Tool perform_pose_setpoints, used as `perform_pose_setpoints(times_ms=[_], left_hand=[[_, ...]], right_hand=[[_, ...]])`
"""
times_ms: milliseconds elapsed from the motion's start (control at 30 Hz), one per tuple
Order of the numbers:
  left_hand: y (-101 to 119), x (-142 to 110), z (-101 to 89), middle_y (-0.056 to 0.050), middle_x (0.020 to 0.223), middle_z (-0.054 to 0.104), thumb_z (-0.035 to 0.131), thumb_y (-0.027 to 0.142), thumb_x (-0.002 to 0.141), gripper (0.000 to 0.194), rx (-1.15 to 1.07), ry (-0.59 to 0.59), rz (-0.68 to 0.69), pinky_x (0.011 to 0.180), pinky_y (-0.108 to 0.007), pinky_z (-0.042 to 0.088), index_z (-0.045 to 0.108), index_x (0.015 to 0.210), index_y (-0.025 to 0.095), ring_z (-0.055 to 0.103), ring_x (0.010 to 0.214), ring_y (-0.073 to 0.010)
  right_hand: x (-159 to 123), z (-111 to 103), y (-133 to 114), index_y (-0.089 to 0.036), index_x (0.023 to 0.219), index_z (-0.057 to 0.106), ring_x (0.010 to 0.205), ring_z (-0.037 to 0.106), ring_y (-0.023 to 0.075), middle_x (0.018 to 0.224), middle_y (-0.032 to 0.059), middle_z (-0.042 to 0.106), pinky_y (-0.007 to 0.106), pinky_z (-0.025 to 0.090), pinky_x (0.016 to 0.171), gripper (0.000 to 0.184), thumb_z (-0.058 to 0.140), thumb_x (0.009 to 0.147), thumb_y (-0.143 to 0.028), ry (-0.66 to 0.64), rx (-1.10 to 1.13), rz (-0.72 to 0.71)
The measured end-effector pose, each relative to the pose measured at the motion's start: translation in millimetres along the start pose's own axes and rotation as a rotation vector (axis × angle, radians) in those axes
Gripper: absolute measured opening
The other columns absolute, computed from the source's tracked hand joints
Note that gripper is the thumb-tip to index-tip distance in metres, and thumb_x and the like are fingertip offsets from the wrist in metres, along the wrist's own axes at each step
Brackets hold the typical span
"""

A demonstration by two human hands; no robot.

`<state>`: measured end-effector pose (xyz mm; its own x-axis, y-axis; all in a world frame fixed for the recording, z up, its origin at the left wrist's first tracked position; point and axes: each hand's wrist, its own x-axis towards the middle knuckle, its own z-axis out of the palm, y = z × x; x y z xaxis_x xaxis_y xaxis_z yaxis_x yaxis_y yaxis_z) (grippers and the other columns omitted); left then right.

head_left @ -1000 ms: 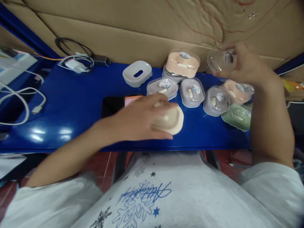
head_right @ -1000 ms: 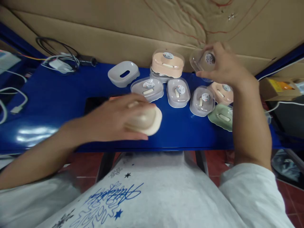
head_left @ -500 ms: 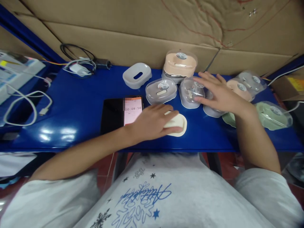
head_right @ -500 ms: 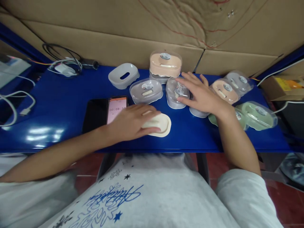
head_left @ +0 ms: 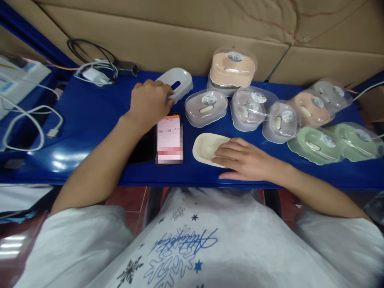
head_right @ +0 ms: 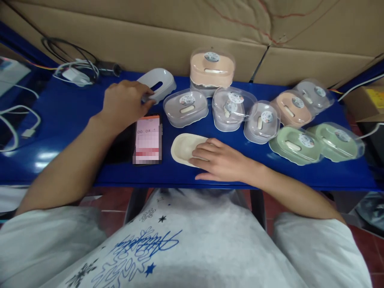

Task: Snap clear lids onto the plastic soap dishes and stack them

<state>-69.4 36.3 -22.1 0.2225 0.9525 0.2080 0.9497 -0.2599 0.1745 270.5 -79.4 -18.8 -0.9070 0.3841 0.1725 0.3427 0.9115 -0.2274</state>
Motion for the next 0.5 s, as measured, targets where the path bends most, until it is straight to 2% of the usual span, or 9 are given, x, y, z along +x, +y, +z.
perform_pose_setpoints(times_ms=[100, 167, 267, 333, 367, 433, 500], left_hand=[[2, -4, -11.9, -0.009, 0.124, 0.074, 0.045, 0.067, 0.104, 0.059, -0.01, 0.037, -0.038, 0.099, -0.057, 0.052, 0.073, 0.125, 0.019, 0.06, 0.114, -0.0308], [7, -12, -25.2, -0.008, 0.129, 0.072, 0.045, 0.062, 0.108, 0.053, -0.012, 0.086, -0.016, 0.103, -0.058, 0.052, 0.071, 0.13, 0.021, 0.062, 0.122, -0.0315], [23, -31, -46.6, -0.009, 0.135, 0.071, 0.052, 0.044, 0.112, 0.04, -0.078, 0.229, 0.092, 0.11, -0.054, 0.054, 0.068, 0.137, 0.017, 0.065, 0.128, -0.03], [36, -44, -57.0, -0.009, 0.133, 0.073, 0.059, 0.036, 0.113, 0.031, -0.149, 0.354, 0.25, 0.104, -0.045, 0.061, 0.069, 0.134, 0.016, 0.069, 0.122, -0.0264], [42, -51, -60.1, -0.008, 0.132, 0.074, 0.061, 0.032, 0.113, 0.027, -0.188, 0.365, 0.378, 0.104, -0.042, 0.062, 0.068, 0.134, 0.016, 0.07, 0.123, -0.0247], [54, -62, -61.3, -0.009, 0.135, 0.074, 0.062, 0.027, 0.113, 0.024, -0.244, 0.314, 0.655, 0.11, -0.039, 0.061, 0.066, 0.135, 0.016, 0.071, 0.129, -0.0229], [63, -70, -57.4, -0.011, 0.14, 0.073, 0.06, 0.022, 0.114, 0.025, -0.234, 0.211, 0.856, 0.113, -0.039, 0.06, 0.063, 0.138, 0.016, 0.07, 0.133, -0.0228]], right_hand=[[0, 0, 2, -0.044, 0.153, 0.066, 0.13, 0.073, 0.0287, 0.139, 0.0019, 0.077, 0.055, 0.058, 0.111, 0.045, 0.057, 0.11, -0.055, -0.006, 0.03, 0.025], [-4, -7, 4, -0.048, 0.159, 0.058, 0.133, 0.071, 0.029, 0.148, 0.0004, 0.072, 0.057, 0.057, 0.113, 0.049, 0.056, 0.11, -0.057, 0.024, 0.016, 0.083], [-13, -18, 10, -0.05, 0.159, 0.056, 0.145, 0.063, 0.0345, 0.161, -0.0005, 0.062, 0.064, 0.051, 0.119, 0.053, 0.06, 0.107, -0.059, 0.197, -0.095, 0.21], [-20, -24, 15, -0.043, 0.158, 0.056, 0.15, 0.057, 0.0403, 0.161, 0.0027, 0.06, 0.069, 0.045, 0.122, 0.058, 0.065, 0.104, -0.062, 0.359, -0.185, 0.269], [-22, -27, 17, -0.039, 0.157, 0.057, 0.151, 0.054, 0.0429, 0.159, 0.0042, 0.061, 0.07, 0.044, 0.123, 0.062, 0.068, 0.102, -0.065, 0.428, -0.224, 0.277], [-25, -32, 19, -0.034, 0.152, 0.06, 0.15, 0.055, 0.0442, 0.151, 0.0047, 0.065, 0.067, 0.044, 0.122, 0.065, 0.073, 0.098, -0.067, 0.529, -0.292, 0.226], [-24, -37, 18, -0.03, 0.144, 0.063, 0.137, 0.066, 0.0372, 0.138, 0.0044, 0.073, 0.059, 0.048, 0.119, 0.057, 0.078, 0.097, -0.059, 0.569, -0.341, 0.08]])
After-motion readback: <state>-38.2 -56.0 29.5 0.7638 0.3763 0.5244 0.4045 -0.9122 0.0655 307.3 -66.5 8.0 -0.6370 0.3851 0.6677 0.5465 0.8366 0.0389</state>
